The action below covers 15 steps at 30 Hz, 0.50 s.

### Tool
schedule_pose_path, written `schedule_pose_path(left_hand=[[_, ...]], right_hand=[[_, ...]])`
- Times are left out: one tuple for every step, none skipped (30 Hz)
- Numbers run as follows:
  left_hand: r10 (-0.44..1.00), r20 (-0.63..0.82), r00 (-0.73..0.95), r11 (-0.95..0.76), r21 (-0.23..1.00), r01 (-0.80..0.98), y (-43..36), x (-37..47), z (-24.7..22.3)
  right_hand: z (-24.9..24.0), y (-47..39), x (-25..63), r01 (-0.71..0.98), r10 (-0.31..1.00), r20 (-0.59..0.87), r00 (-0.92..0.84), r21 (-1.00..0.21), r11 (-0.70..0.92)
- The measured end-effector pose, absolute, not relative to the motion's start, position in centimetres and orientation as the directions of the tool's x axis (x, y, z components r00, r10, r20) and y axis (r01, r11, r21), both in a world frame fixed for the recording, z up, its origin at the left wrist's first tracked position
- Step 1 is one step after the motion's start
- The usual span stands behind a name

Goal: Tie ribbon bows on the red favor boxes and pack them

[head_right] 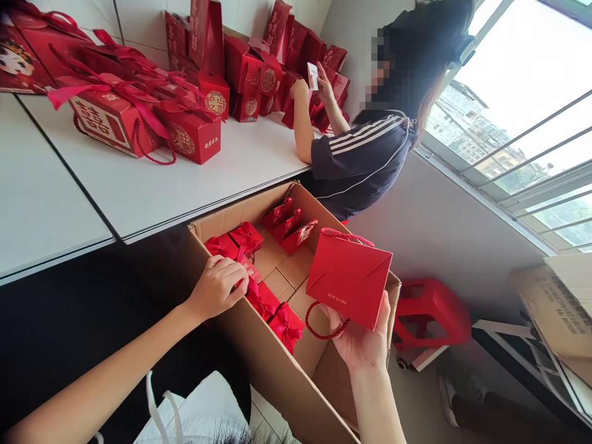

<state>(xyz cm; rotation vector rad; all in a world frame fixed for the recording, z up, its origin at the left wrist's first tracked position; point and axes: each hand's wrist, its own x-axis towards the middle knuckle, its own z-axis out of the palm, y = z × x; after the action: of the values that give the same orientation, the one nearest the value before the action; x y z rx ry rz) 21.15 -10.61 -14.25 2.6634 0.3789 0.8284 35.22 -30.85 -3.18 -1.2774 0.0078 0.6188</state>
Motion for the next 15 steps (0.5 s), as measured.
schedule_pose_path(left_hand=[[0.327,0.532,0.781,-0.921,0.363,0.138,-10.6,21.1,-14.4],[0.313,0.555,0.771,-0.929,0.349,0.126,-10.5,21.1,-14.5],[0.304,0.57,0.763,-0.933,0.339,0.119,-10.4,21.1,-14.6],[0.299,0.58,0.758,-0.936,0.332,0.116,-10.4,21.1,-14.6],[0.298,0.585,0.755,-0.937,0.328,0.116,-10.3,21.1,-14.6],[0.297,0.587,0.753,-0.938,0.327,0.115,-10.3,21.0,-14.7],[0.298,0.588,0.752,-0.938,0.328,0.116,-10.3,21.0,-14.7],[0.302,0.587,0.751,-0.936,0.332,0.116,-10.4,21.0,-14.7],[0.307,0.586,0.75,-0.933,0.34,0.117,-10.4,21.0,-14.7],[0.313,0.58,0.752,-0.929,0.353,0.114,-10.5,21.0,-14.7],[0.32,0.571,0.756,-0.922,0.37,0.111,-10.5,21.0,-14.8],[0.327,0.561,0.76,-0.916,0.387,0.108,-10.5,21.0,-14.8],[0.334,0.552,0.764,-0.909,0.403,0.107,-10.6,21.1,-14.9],[0.339,0.544,0.768,-0.904,0.414,0.106,-10.6,21.1,-14.9],[0.341,0.539,0.77,-0.902,0.419,0.106,-10.5,21.1,-14.9]], right_hand=[[-3.3,-31.2,35.2,-0.399,0.412,-0.313,0.856,-0.907,0.139],[-3.4,-31.7,35.3,-0.346,0.392,-0.277,0.877,-0.931,0.117],[-3.7,-32.3,35.4,-0.276,0.372,-0.23,0.899,-0.958,0.074],[-3.9,-33.0,35.6,-0.187,0.361,-0.174,0.916,-0.982,0.001],[-4.3,-33.7,35.9,-0.085,0.364,-0.119,0.924,-0.991,-0.108],[-4.6,-34.6,36.3,0.027,0.386,-0.073,0.92,-0.969,-0.247],[-5.0,-35.4,36.7,0.142,0.421,-0.044,0.906,-0.905,-0.4],[-5.4,-36.2,37.0,0.247,0.459,-0.034,0.888,-0.806,-0.538],[-5.9,-36.9,37.4,0.338,0.497,-0.04,0.867,-0.686,-0.645],[-6.4,-37.6,37.8,0.408,0.529,-0.058,0.847,-0.567,-0.715],[-7.0,-38.3,38.1,0.462,0.557,-0.084,0.826,-0.466,-0.755],[-7.7,-38.9,38.3,0.501,0.583,-0.119,0.804,-0.393,-0.771],[-8.4,-39.5,38.5,0.527,0.603,-0.163,0.781,-0.345,-0.777],[-9.3,-40.0,38.5,0.545,0.619,-0.215,0.756,-0.318,-0.776],[-10.1,-40.5,38.4,0.555,0.628,-0.271,0.73,-0.3,-0.775]])
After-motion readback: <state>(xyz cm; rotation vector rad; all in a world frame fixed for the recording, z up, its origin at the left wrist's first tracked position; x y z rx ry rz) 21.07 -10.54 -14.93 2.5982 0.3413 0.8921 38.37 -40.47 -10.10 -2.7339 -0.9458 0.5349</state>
